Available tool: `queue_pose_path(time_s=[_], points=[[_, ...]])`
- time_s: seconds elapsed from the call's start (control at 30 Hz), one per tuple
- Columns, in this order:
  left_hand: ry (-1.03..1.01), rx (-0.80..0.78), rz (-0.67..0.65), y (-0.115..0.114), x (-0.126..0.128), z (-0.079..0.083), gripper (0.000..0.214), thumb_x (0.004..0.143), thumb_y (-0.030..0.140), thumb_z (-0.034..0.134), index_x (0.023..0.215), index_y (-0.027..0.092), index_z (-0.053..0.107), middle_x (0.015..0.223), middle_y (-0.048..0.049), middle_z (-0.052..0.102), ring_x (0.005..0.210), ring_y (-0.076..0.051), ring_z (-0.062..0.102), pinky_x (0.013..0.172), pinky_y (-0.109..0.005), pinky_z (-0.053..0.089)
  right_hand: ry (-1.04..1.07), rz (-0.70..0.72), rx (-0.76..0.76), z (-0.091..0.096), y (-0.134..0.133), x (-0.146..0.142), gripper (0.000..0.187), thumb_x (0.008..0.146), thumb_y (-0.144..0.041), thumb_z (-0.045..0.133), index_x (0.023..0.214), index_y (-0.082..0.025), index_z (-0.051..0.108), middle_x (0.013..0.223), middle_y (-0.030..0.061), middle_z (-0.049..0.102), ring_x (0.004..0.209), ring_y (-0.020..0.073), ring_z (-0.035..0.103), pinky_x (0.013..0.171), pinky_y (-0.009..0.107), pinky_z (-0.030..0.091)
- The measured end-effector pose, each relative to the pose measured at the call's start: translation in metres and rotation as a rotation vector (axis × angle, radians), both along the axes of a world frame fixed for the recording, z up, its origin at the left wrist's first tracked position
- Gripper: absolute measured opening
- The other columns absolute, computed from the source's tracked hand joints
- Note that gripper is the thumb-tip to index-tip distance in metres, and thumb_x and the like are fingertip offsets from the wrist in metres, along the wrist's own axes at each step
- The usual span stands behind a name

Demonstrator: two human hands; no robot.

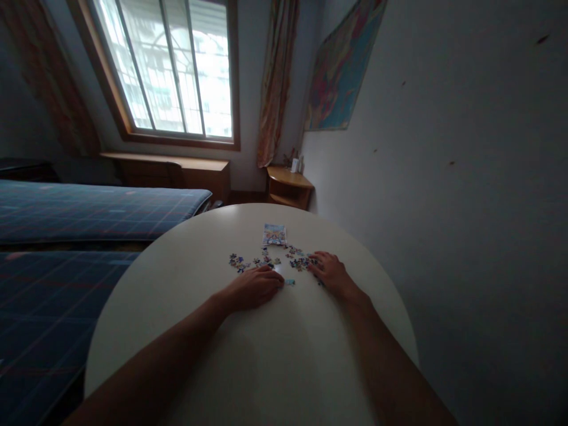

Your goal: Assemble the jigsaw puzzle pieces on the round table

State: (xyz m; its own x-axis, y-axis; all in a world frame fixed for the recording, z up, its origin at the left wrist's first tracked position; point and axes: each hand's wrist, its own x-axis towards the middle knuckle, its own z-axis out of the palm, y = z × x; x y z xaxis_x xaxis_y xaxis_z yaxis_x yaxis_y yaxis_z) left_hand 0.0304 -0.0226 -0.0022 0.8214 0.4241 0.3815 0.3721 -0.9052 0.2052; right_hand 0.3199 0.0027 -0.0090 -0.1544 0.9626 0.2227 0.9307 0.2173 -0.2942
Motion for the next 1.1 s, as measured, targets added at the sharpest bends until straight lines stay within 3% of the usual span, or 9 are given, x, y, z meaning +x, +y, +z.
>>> queue_pose_path(time_s=[0.27,0.43,0.67,0.77,0.87,1.0,1.1], points=[[0.001,0.012,0.015,0.000,0.001,0.000,0.023,0.097,0.017,0.050,0.112,0.020,0.066,0.117,-0.0050,0.069,0.105,-0.020,0.061,0.096,-0.035,0.050,-0.029,0.081,-0.020,-0.009,0.002,-0.036,0.053,0.098,-0.050,0.043,0.147,-0.030,0.043,0.155,0.0024,0.042,0.144,0.0255,0.032,0.118,0.044,0.023],[0.005,0.026,0.000,0.000,0.000,-0.001,0.022,0.097,0.018,0.049,0.112,0.020,0.066,0.116,-0.0052,0.069,0.105,-0.021,0.061,0.096,-0.035,0.049,-0.024,-0.072,0.005,-0.017,0.009,-0.030,0.056,0.099,-0.051,0.038,0.147,-0.023,0.044,0.155,0.0101,0.040,0.145,0.0317,0.030,0.117,0.051,0.020],[-0.004,0.016,0.002,0.001,0.000,-0.003,0.023,0.096,0.017,0.050,0.113,0.020,0.066,0.117,-0.0058,0.069,0.106,-0.020,0.061,0.096,-0.035,0.049,0.048,-0.176,0.071,-0.019,0.020,-0.004,0.054,0.100,-0.045,0.035,0.143,-0.014,0.048,0.147,0.0139,0.050,0.138,0.0267,0.042,0.117,0.042,0.026],[-0.007,0.014,0.003,0.001,0.000,-0.002,0.023,0.098,0.019,0.049,0.112,0.020,0.067,0.116,-0.0060,0.069,0.105,-0.020,0.061,0.096,-0.035,0.050,0.091,-0.168,0.065,-0.016,0.021,0.003,0.049,0.101,-0.037,0.030,0.140,-0.016,0.051,0.137,0.0126,0.060,0.127,0.0232,0.054,0.110,0.040,0.039],[-0.008,0.016,-0.005,0.001,0.000,-0.002,0.023,0.098,0.019,0.048,0.111,0.020,0.066,0.116,-0.0059,0.069,0.106,-0.020,0.061,0.096,-0.035,0.049,0.103,-0.113,0.052,-0.013,0.019,0.006,0.045,0.099,-0.030,0.031,0.135,-0.017,0.056,0.133,0.0105,0.063,0.123,0.0204,0.058,0.107,0.037,0.042],[-0.016,0.018,-0.003,0.001,0.000,-0.002,0.023,0.097,0.018,0.049,0.112,0.021,0.066,0.116,-0.0062,0.069,0.106,-0.020,0.061,0.096,-0.034,0.049,0.070,-0.039,0.036,-0.011,0.014,0.000,0.044,0.097,-0.028,0.037,0.135,-0.018,0.058,0.140,0.0093,0.058,0.132,0.0216,0.050,0.114,0.040,0.033],[-0.017,0.023,0.001,0.000,0.000,-0.001,0.023,0.098,0.020,0.048,0.111,0.020,0.067,0.116,-0.0067,0.069,0.105,-0.020,0.062,0.096,-0.034,0.049,0.028,-0.016,0.016,-0.008,0.010,-0.016,0.048,0.098,-0.033,0.039,0.141,-0.018,0.052,0.148,0.0101,0.050,0.140,0.0280,0.039,0.117,0.050,0.025]])
